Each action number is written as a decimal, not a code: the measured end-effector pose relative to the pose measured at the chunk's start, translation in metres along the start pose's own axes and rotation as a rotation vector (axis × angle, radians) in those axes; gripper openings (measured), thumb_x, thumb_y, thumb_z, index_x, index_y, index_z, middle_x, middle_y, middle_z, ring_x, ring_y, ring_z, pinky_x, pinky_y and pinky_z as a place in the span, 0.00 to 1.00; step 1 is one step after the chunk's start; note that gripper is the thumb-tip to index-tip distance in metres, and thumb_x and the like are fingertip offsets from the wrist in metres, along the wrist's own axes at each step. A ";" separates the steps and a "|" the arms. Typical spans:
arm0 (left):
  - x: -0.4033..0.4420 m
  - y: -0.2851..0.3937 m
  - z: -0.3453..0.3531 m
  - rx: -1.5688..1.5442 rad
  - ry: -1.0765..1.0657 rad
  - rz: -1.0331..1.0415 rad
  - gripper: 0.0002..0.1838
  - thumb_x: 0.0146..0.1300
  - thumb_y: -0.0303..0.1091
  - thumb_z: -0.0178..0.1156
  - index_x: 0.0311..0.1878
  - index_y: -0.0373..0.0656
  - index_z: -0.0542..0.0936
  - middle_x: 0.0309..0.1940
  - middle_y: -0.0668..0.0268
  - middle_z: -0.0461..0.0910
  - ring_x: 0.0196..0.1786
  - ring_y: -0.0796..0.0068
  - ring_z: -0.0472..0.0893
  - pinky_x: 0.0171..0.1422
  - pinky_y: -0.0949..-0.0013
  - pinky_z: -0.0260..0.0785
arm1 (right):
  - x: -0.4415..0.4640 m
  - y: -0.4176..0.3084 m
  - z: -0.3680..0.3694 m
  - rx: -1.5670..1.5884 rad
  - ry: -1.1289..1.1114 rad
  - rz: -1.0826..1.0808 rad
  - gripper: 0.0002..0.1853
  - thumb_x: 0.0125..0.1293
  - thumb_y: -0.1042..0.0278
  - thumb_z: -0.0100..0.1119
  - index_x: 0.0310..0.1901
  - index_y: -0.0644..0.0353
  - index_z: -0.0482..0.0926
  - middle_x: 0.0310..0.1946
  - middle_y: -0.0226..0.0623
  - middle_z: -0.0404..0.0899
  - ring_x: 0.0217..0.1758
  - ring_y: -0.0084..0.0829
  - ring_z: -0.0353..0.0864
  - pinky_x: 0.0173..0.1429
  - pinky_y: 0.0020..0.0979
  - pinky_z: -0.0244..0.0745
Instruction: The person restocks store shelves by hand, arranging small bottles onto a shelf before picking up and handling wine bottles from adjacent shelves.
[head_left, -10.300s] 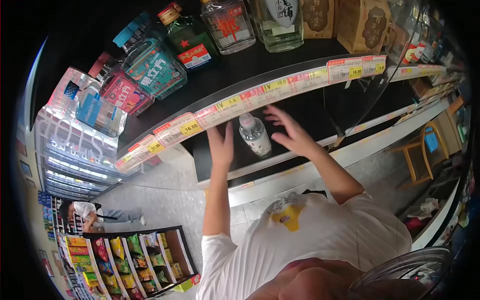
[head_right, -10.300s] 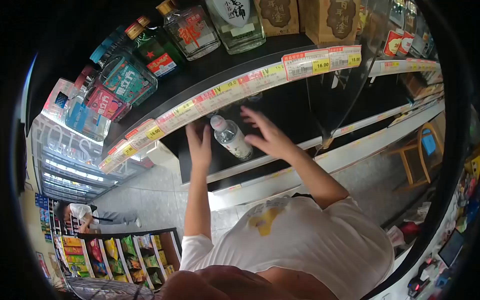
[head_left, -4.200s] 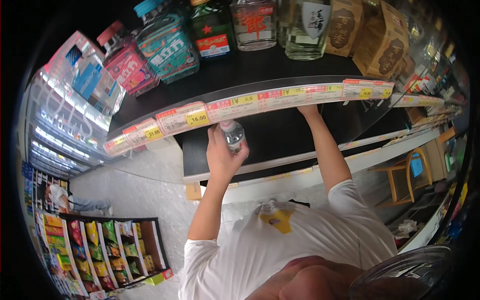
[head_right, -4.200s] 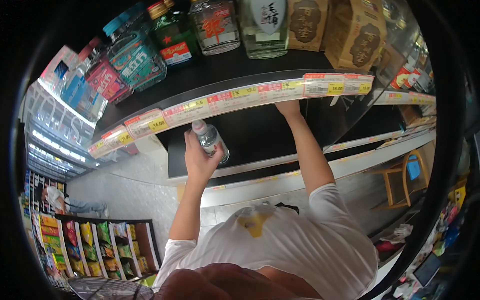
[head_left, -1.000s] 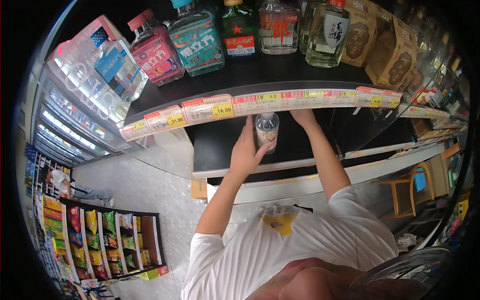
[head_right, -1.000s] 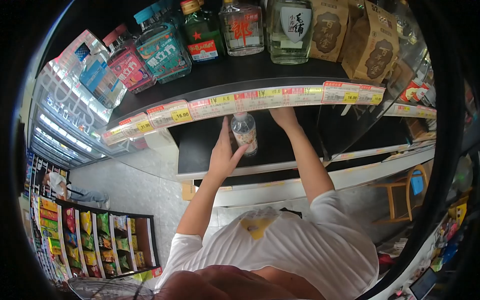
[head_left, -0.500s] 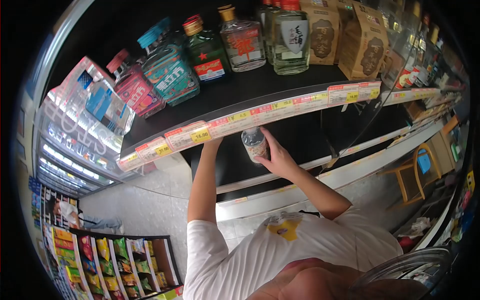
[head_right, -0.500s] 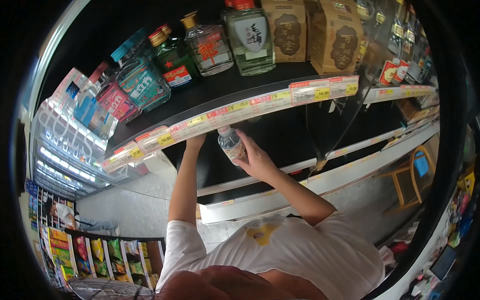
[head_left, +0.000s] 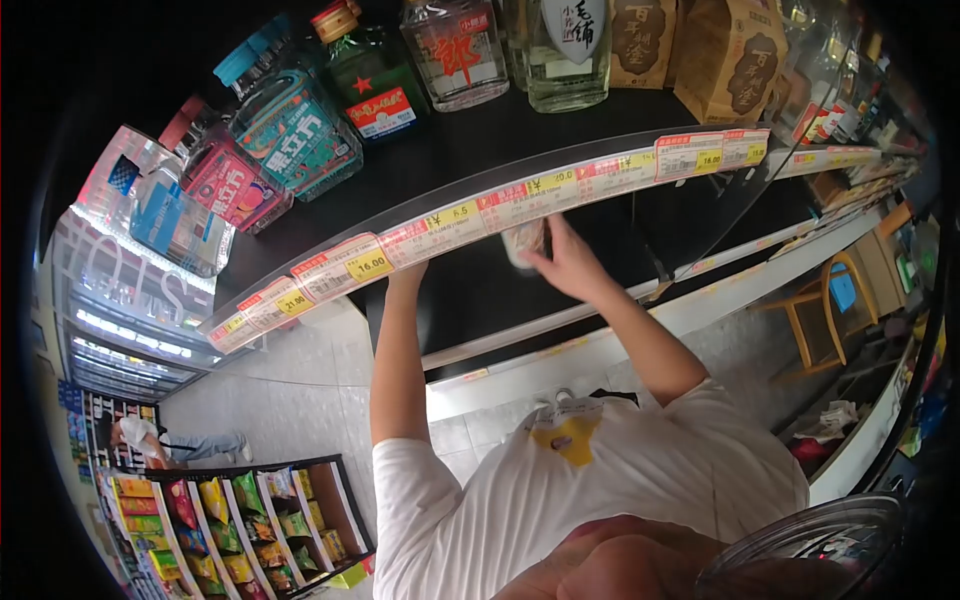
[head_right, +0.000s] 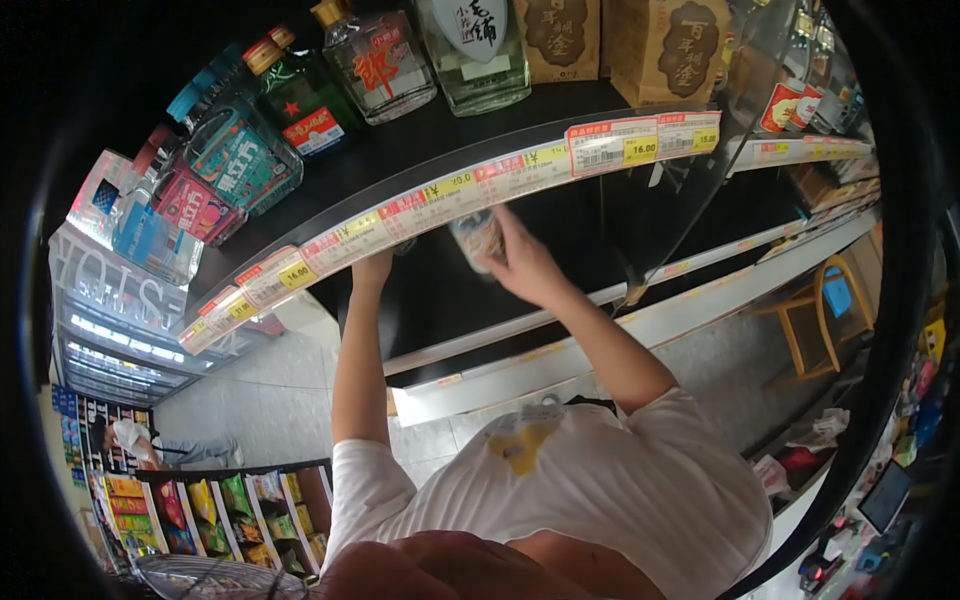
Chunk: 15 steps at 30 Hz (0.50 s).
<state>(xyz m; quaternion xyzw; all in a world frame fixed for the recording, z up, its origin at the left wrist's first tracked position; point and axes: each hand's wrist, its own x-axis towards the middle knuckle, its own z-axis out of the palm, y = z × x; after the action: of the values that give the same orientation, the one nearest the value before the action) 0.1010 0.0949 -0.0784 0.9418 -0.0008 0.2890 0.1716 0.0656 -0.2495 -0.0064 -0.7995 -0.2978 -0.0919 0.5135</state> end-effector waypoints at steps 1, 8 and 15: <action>-0.008 0.011 -0.013 -0.097 -0.002 -0.001 0.20 0.71 0.39 0.66 0.62 0.43 0.80 0.60 0.51 0.81 0.63 0.46 0.79 0.66 0.53 0.71 | 0.007 0.004 -0.005 -0.002 0.028 0.018 0.40 0.67 0.65 0.70 0.75 0.63 0.59 0.67 0.60 0.72 0.72 0.56 0.73 0.74 0.44 0.68; -0.068 0.119 -0.097 -0.207 0.026 -0.184 0.40 0.65 0.37 0.71 0.73 0.29 0.63 0.64 0.39 0.74 0.67 0.38 0.74 0.71 0.51 0.66 | 0.057 0.095 -0.025 -0.270 0.197 -0.025 0.22 0.70 0.65 0.66 0.63 0.62 0.76 0.64 0.51 0.76 0.69 0.56 0.74 0.70 0.45 0.72; -0.101 0.160 -0.099 -0.232 0.080 -0.066 0.43 0.62 0.38 0.73 0.71 0.27 0.61 0.58 0.39 0.74 0.58 0.37 0.75 0.63 0.47 0.69 | 0.081 0.119 -0.016 -0.304 0.302 -0.182 0.18 0.71 0.65 0.65 0.60 0.58 0.79 0.58 0.45 0.80 0.65 0.48 0.78 0.68 0.47 0.72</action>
<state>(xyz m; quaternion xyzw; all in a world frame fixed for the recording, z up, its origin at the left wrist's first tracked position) -0.0532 -0.0337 -0.0048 0.9028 0.0035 0.3188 0.2886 0.2013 -0.2675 -0.0535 -0.8146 -0.2714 -0.3001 0.4155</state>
